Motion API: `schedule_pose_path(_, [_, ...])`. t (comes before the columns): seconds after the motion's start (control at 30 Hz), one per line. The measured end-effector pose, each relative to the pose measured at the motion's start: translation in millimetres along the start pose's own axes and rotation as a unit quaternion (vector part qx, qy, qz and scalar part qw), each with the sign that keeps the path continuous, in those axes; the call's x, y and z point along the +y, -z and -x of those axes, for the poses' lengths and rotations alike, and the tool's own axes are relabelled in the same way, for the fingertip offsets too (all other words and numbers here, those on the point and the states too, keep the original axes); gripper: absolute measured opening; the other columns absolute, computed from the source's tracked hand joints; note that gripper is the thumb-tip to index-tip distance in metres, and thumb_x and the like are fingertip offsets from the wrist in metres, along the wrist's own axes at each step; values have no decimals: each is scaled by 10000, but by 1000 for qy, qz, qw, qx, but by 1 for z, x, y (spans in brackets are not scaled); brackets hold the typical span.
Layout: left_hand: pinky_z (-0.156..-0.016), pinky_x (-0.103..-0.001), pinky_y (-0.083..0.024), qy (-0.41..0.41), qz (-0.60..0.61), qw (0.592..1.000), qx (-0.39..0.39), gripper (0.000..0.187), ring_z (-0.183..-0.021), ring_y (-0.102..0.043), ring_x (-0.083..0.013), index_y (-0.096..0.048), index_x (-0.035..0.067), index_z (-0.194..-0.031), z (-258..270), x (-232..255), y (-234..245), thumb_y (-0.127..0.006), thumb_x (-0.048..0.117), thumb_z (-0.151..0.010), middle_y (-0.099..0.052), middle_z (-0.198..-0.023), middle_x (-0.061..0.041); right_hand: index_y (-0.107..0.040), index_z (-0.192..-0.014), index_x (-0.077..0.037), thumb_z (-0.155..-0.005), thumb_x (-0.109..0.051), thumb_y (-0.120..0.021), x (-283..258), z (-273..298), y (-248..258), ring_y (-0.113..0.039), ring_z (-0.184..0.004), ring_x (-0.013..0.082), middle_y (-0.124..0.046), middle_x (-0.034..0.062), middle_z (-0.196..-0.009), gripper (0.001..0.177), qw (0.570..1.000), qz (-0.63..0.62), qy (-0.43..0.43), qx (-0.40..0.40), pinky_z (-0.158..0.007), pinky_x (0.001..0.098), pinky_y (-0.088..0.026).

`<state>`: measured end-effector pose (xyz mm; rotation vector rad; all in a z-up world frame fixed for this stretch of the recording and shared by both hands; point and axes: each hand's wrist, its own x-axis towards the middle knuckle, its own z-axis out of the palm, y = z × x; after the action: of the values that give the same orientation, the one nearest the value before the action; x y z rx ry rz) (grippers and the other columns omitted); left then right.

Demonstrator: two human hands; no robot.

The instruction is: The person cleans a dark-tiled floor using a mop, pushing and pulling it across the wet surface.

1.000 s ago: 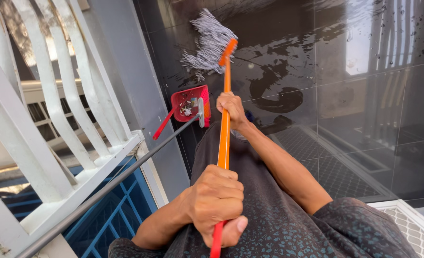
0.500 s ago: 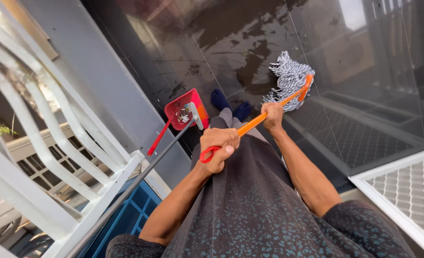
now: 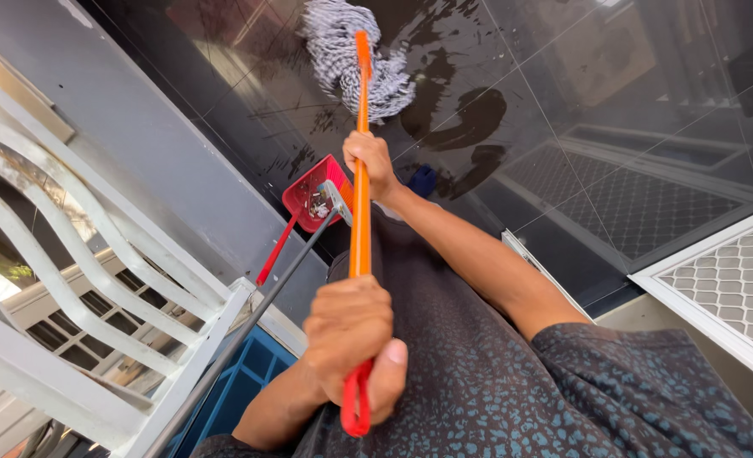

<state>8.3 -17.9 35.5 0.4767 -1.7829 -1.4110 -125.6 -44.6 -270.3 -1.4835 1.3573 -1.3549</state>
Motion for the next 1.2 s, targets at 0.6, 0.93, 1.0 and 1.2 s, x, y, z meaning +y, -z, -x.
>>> schedule_pose_path(0.6, [-440,-327,-418,-51,41,975,211,383,-369,-375,-163,-373,56,-557,7,-21,39,-601,145,-851,-397,-452,-45,-402,-770,-70,-927,-129,-546,9,-20,-47,-484,-710,293,-486,75,-723,221,997,39,58,11,-685,403,-357])
schedule_pose_path(0.93, [-429,-322,-397,-10,33,977,208,449,-365,-336,-147,-365,73,-546,6,-22,31,-637,188,-884,-369,-440,-32,-389,-772,-63,-947,-153,-500,4,-22,-37,-466,-711,294,-485,76,-718,227,999,38,33,3,-717,402,-356])
schedule_pose_path(1.0, [-431,-318,-361,-15,36,977,207,445,-367,-320,-155,-371,65,-542,6,-23,31,-637,181,-879,-359,-442,-39,-389,-770,-71,-950,-148,-489,5,-20,-39,-471,-712,290,-488,70,-714,220,1000,25,13,6,-722,403,-362])
schedule_pose_path(1.2, [-423,-320,-370,-43,46,982,176,421,-379,-347,-152,-389,54,-556,6,-24,35,-627,161,-885,-394,-467,-38,-385,-757,-58,-924,-176,-531,15,-14,-34,-466,-712,313,-480,94,-709,252,997,61,42,-26,-687,407,-357])
